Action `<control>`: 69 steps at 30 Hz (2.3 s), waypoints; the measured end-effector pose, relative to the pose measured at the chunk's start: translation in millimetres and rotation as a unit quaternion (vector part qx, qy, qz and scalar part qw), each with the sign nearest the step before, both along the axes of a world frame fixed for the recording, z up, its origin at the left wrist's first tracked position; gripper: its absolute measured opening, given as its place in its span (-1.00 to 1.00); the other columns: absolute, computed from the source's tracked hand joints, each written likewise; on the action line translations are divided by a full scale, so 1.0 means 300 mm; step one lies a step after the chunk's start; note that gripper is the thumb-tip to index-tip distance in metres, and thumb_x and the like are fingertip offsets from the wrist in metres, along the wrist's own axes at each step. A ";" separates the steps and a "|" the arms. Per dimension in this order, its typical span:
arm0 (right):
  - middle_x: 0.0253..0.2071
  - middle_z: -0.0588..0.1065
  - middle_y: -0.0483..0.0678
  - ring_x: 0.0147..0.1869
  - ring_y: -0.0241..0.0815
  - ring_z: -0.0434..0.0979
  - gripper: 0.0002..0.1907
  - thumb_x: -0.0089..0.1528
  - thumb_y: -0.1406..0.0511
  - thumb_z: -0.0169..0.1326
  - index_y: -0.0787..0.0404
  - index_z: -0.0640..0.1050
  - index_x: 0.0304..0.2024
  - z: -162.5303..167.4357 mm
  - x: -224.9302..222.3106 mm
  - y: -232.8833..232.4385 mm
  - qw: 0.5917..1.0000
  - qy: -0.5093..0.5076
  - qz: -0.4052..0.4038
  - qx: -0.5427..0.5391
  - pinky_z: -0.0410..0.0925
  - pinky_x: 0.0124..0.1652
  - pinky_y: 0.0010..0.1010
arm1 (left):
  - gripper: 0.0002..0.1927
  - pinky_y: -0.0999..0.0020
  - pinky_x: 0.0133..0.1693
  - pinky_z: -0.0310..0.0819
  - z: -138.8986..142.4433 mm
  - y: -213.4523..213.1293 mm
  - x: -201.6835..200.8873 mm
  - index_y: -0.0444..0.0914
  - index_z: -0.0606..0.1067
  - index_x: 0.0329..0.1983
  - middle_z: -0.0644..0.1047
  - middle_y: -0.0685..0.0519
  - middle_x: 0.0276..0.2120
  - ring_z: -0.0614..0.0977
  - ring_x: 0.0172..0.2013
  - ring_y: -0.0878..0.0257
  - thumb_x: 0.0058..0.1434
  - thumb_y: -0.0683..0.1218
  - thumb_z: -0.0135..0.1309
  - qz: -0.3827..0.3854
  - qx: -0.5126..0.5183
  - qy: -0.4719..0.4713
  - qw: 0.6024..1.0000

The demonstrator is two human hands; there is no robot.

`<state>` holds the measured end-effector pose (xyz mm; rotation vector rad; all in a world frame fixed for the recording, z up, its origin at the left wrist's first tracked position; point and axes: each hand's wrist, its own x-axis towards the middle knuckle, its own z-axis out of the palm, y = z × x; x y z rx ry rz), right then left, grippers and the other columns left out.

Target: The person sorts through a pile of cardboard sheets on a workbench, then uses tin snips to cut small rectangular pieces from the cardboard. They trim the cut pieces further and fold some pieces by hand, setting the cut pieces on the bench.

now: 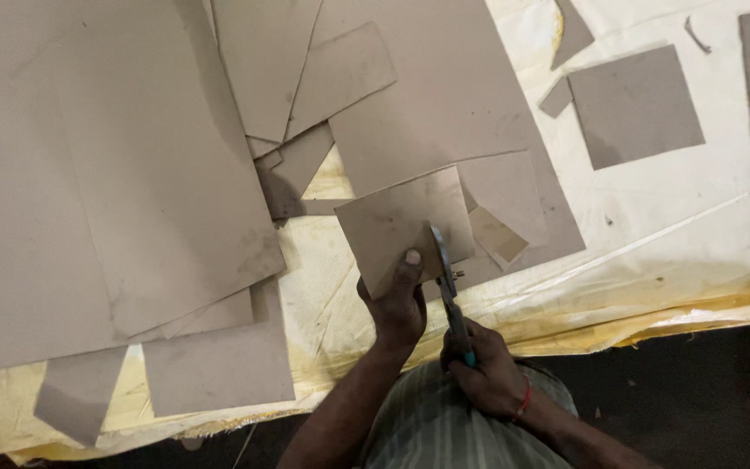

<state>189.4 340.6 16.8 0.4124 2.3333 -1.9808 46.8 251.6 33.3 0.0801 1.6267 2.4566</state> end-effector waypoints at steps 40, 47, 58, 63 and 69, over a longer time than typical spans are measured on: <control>-0.40 0.54 -0.02 -0.30 -0.23 0.51 -0.86 0.12 0.48 0.05 0.35 0.54 -0.25 -0.137 -0.027 0.041 0.983 -0.140 -0.077 -0.093 0.42 -0.29 -0.38 | -0.78 0.37 -0.22 0.46 -0.094 0.000 0.109 -0.38 0.55 -0.11 0.59 0.05 -0.25 0.58 -0.25 0.27 0.26 -0.14 0.18 -0.091 0.028 -0.159 0.983; -0.08 0.56 -0.09 -0.04 -0.25 0.60 -0.63 0.19 0.36 0.05 0.17 0.50 0.07 -0.059 -0.060 0.068 0.943 -0.155 -0.140 -0.258 0.53 -0.06 -0.30 | -0.67 0.32 -0.31 0.42 -0.206 -0.057 0.113 -0.37 0.53 -0.18 0.53 0.04 -0.36 0.52 -0.33 0.26 0.40 0.04 0.08 -0.090 -0.103 -0.115 0.984; -0.26 0.55 0.02 -0.20 -0.18 0.66 -0.73 0.29 0.25 0.12 0.38 0.56 -0.13 -0.051 -0.120 0.166 0.955 -0.071 -0.181 -0.225 0.63 -0.20 -0.27 | -0.41 0.23 -0.02 0.62 -0.122 -0.176 -0.018 -0.28 0.31 0.33 0.53 -0.03 0.03 0.61 0.00 0.19 0.33 0.05 0.14 -0.213 0.068 -0.102 0.969; -0.24 0.48 0.01 -0.19 -0.20 0.61 -0.68 0.32 0.25 0.12 0.39 0.50 -0.01 -0.030 -0.126 0.154 0.956 -0.092 -0.152 -0.235 0.63 -0.21 -0.25 | -0.62 0.23 -0.30 0.65 -0.045 -0.128 -0.060 -0.44 0.47 0.13 0.61 -0.12 -0.20 0.66 -0.28 0.16 0.41 -0.05 0.09 -0.238 -0.079 -0.081 0.965; -0.03 0.59 0.06 -0.03 -0.08 0.61 -0.49 0.12 0.44 0.12 0.22 0.52 0.16 0.020 -0.058 0.116 0.973 -0.203 -0.036 -0.101 0.49 -0.13 -0.24 | -0.72 0.26 -0.33 0.71 0.084 -0.139 -0.257 -0.43 0.50 -0.02 0.61 -0.10 -0.29 0.69 -0.35 0.18 0.38 -0.09 0.09 -0.060 -0.072 -0.042 0.995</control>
